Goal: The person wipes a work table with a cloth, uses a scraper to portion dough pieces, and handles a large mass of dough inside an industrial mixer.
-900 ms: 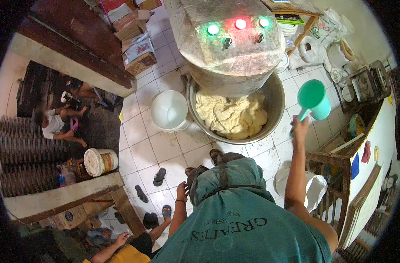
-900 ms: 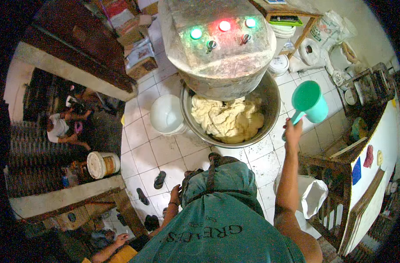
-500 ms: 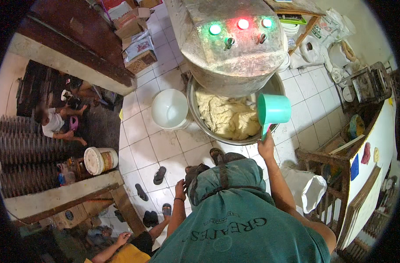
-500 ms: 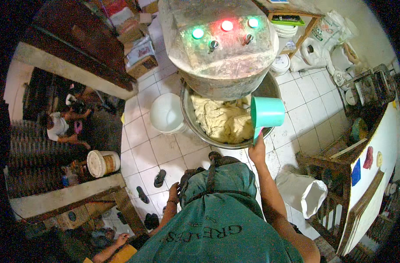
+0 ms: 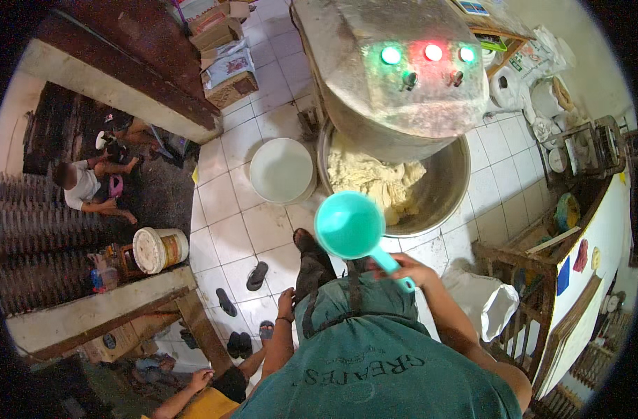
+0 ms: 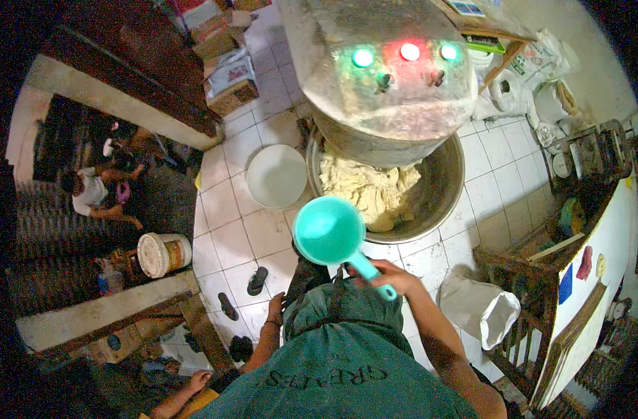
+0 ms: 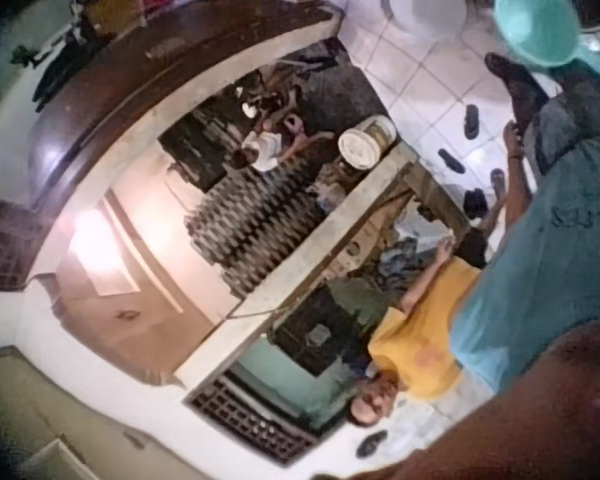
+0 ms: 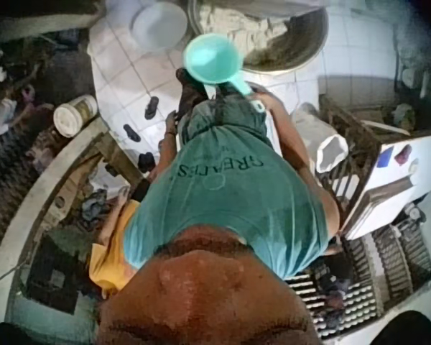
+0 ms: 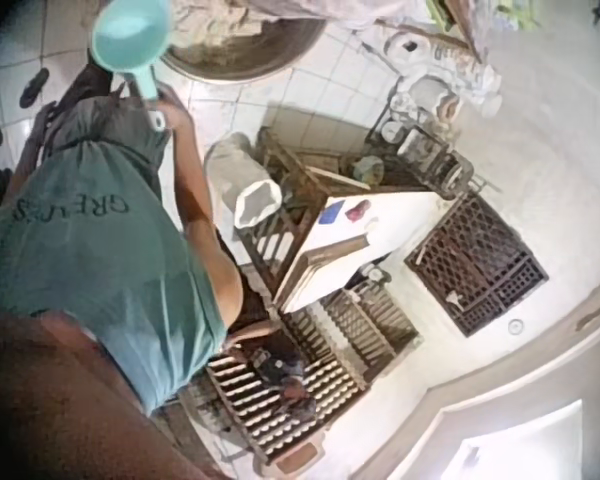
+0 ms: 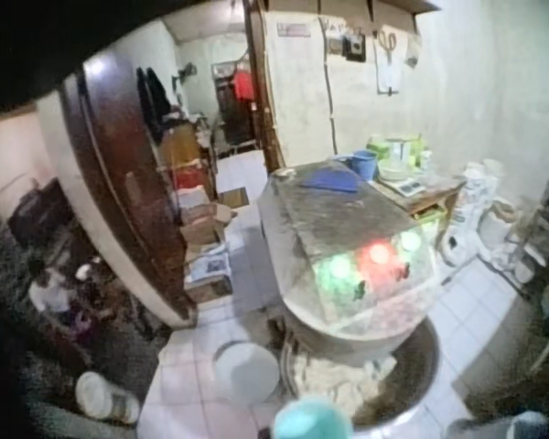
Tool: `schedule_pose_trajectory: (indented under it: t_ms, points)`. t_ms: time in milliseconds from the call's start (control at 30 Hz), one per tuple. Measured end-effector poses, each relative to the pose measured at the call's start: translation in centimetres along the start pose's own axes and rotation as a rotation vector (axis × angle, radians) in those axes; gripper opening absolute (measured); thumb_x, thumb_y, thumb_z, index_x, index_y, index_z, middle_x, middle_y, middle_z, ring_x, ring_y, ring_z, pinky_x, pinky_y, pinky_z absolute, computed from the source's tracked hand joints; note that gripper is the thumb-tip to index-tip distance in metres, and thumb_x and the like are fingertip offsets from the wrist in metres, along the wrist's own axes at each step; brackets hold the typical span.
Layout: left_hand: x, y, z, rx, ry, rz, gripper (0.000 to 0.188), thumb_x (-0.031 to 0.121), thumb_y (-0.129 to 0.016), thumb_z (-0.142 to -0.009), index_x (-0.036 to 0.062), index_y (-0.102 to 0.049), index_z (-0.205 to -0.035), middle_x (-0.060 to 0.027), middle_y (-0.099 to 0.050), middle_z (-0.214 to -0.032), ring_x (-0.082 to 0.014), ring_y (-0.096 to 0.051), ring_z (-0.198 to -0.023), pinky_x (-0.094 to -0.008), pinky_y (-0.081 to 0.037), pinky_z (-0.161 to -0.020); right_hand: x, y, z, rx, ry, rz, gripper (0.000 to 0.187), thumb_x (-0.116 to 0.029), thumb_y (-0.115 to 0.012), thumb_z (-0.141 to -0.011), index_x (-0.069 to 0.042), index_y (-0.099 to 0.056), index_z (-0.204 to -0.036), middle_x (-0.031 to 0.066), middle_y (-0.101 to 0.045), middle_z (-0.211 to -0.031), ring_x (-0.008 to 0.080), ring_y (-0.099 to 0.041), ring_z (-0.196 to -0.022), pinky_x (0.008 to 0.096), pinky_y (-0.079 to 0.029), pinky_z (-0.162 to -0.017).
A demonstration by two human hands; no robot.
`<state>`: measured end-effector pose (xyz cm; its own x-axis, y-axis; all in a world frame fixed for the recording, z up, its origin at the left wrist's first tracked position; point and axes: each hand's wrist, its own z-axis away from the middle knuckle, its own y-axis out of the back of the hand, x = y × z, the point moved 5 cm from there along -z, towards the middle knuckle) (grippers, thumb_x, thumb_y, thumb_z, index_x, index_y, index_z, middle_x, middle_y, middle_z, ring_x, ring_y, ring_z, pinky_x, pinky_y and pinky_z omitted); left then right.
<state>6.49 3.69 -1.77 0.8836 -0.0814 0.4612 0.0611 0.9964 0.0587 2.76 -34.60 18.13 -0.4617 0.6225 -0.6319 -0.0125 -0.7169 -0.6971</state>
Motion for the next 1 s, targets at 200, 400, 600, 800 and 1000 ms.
schedule_pose_trajectory:
  t_ms: [200,400,600,800,1000]
  points:
    - [2.1,4.2,-1.9,-0.045,-0.015,0.054,0.037,0.030,-0.052,-0.080,0.0080,-0.047,-0.110,-0.0064,-0.055,-0.096,-0.0176,-0.051,-0.082,-0.0322,-0.042,-0.071,6.4,-6.5,-16.5,-0.021,-0.251,-0.195,0.043,-0.028,-0.060,-0.074,-0.002,-0.050,-0.107,0.0071,-0.055,-0.099,0.0162,-0.055,-0.086,0.0292,-0.047,-0.075]
    - [5.9,9.8,-2.1,0.088,-0.021,0.258,0.038,0.031,-0.048,-0.083,0.0104,-0.044,-0.114,-0.0052,-0.054,-0.104,-0.0179,-0.051,-0.092,-0.0360,-0.040,-0.078,12.8,-4.7,-31.5,0.382,-0.443,-0.076,0.021,-0.028,-0.056,-0.078,-0.008,-0.053,-0.085,0.0023,-0.056,-0.076,0.0147,-0.055,-0.064,0.0278,-0.047,-0.054]
    - [1.9,14.1,-1.1,0.124,0.001,0.438,0.040,0.033,-0.044,-0.084,0.0095,-0.044,-0.116,-0.0080,-0.051,-0.110,-0.0214,-0.048,-0.101,-0.0394,-0.037,-0.083,13.9,0.8,-39.3,0.848,-0.503,-0.028,0.034,-0.037,-0.059,-0.074,-0.013,-0.047,-0.095,0.0075,-0.050,-0.079,0.0196,-0.052,-0.065,0.0333,-0.044,-0.055]
    - [-5.1,15.8,-0.6,0.185,0.276,0.385,0.042,0.032,-0.043,-0.083,0.0098,-0.041,-0.118,-0.0072,-0.052,-0.110,-0.0222,-0.049,-0.099,-0.0389,-0.038,-0.082,10.5,3.5,-39.7,0.832,-0.398,-0.149,0.033,-0.038,-0.059,-0.074,-0.013,-0.048,-0.093,0.0054,-0.052,-0.080,0.0196,-0.054,-0.072,0.0360,-0.042,-0.065]
    - [-4.1,16.6,-3.9,0.063,0.211,0.284,0.041,0.034,-0.046,-0.082,0.0104,-0.044,-0.115,-0.0064,-0.054,-0.106,-0.0212,-0.051,-0.094,-0.0388,-0.038,-0.079,15.2,5.7,-32.3,0.849,-0.548,0.290,0.020,-0.031,-0.052,-0.081,-0.011,-0.051,-0.086,0.0053,-0.055,-0.078,0.0176,-0.053,-0.069,0.0364,-0.042,-0.068]
